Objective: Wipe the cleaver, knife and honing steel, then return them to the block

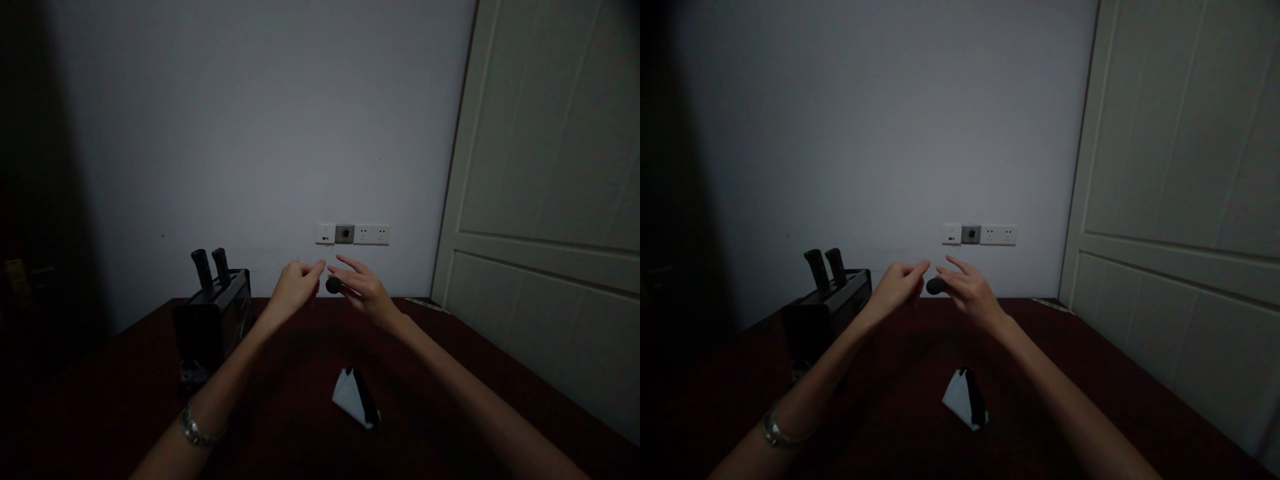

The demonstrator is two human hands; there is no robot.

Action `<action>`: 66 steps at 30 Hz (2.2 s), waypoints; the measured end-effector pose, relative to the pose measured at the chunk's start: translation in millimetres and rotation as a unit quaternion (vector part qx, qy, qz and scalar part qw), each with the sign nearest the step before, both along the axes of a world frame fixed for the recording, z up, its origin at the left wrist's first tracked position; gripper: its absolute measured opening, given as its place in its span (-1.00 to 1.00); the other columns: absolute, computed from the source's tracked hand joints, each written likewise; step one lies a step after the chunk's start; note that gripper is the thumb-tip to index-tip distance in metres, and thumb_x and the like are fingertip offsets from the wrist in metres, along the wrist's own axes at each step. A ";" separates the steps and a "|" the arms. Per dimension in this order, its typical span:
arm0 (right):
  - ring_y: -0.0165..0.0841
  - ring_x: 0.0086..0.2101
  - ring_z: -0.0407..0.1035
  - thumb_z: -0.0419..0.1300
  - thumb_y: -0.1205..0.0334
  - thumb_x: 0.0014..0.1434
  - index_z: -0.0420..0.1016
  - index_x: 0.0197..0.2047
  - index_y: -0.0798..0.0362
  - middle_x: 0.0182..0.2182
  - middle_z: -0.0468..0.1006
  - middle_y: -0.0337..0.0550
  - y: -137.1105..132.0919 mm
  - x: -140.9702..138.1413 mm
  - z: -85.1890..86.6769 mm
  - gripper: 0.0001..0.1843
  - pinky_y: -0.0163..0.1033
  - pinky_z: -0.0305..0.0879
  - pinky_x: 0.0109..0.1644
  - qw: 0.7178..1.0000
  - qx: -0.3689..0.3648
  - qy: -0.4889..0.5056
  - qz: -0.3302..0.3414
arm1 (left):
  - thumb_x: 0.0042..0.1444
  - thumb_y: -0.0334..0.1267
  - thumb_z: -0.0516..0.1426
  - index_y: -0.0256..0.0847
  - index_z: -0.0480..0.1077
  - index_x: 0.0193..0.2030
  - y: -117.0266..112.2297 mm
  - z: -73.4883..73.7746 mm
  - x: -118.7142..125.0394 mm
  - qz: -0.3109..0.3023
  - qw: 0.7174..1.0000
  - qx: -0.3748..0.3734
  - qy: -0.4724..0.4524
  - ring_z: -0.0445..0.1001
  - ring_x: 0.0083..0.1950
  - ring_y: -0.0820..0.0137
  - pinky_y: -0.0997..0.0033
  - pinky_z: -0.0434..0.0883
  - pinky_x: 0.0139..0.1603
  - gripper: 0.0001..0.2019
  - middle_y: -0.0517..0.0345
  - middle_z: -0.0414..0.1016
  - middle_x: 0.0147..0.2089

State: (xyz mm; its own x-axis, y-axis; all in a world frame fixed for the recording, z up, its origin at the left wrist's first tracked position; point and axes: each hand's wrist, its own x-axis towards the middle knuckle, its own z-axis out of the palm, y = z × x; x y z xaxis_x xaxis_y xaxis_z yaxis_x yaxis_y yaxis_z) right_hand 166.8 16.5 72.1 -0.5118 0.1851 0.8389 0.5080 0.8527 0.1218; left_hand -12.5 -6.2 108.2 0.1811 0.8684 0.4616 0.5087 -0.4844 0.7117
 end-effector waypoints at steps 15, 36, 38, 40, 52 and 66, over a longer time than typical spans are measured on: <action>-0.23 0.11 0.15 -0.03 0.36 0.21 0.31 0.02 0.12 0.03 0.39 -0.02 -10.9 6.6 -25.1 -0.69 -0.04 0.25 -0.02 0.976 0.173 -0.122 -0.047 | 0.20 0.06 -0.26 -0.34 0.21 -0.06 -11.5 -61.0 -2.2 -0.387 0.749 -0.471 -0.261 0.40 -0.67 0.44 0.53 0.32 -0.75 -0.49 0.13 0.42 -0.55; -0.21 0.01 0.28 0.09 0.19 0.14 0.29 0.09 0.12 0.02 0.39 0.05 -1.5 18.9 -68.5 -0.56 -0.04 0.17 0.09 0.973 -0.120 0.153 -0.121 | 0.11 0.06 -0.04 -0.30 0.21 -0.28 -12.3 -108.0 15.5 -0.232 0.890 -0.298 -0.256 0.26 -0.76 0.55 0.57 0.28 -0.77 -0.62 0.25 0.33 -0.63; -0.20 -0.08 0.36 0.12 0.07 0.09 0.40 -0.03 0.14 -0.08 0.48 0.05 1.6 13.3 -79.3 -0.58 -0.06 0.23 0.04 0.904 -0.301 0.294 -0.078 | 0.09 0.09 -0.05 -0.28 0.16 -0.27 -9.8 -117.2 17.2 -0.206 0.917 -0.264 -0.215 0.28 -0.77 0.51 0.57 0.25 -0.78 -0.61 0.26 0.33 -0.65; -0.22 -0.19 0.44 0.13 -0.02 0.06 0.47 -0.17 0.16 -0.21 0.54 0.06 2.8 3.5 -88.9 -0.58 -0.11 0.33 -0.07 0.783 -0.487 0.388 -0.004 | 0.10 0.09 -0.07 -0.26 0.14 -0.25 -9.3 -126.8 19.5 -0.188 0.939 -0.228 -0.176 0.29 -0.78 0.49 0.57 0.24 -0.76 -0.61 0.31 0.30 -0.69; -0.33 -0.44 0.48 0.17 -0.06 0.01 0.48 -0.31 0.26 -0.38 0.58 0.11 -27.7 -36.3 -100.7 -0.54 -0.32 0.36 -0.37 0.585 -0.659 0.463 0.094 | 0.15 -0.07 -0.07 -0.31 0.25 -0.17 -26.3 -159.2 31.1 -0.138 0.978 -0.151 -0.052 0.28 -0.70 0.49 0.54 0.19 -0.62 -0.68 0.29 0.28 -0.68; -0.36 -0.48 0.44 0.20 -0.09 -0.05 0.44 -0.45 0.20 -0.51 0.57 -0.01 -25.1 -24.9 -111.9 -0.56 -0.36 0.30 -0.43 0.657 -0.582 0.471 0.084 | 0.13 0.10 -0.11 -0.22 0.32 -0.16 -26.0 -164.7 21.0 -0.089 0.984 -0.058 0.147 0.40 -0.36 0.28 0.38 0.24 -0.33 -0.57 0.04 0.42 -0.38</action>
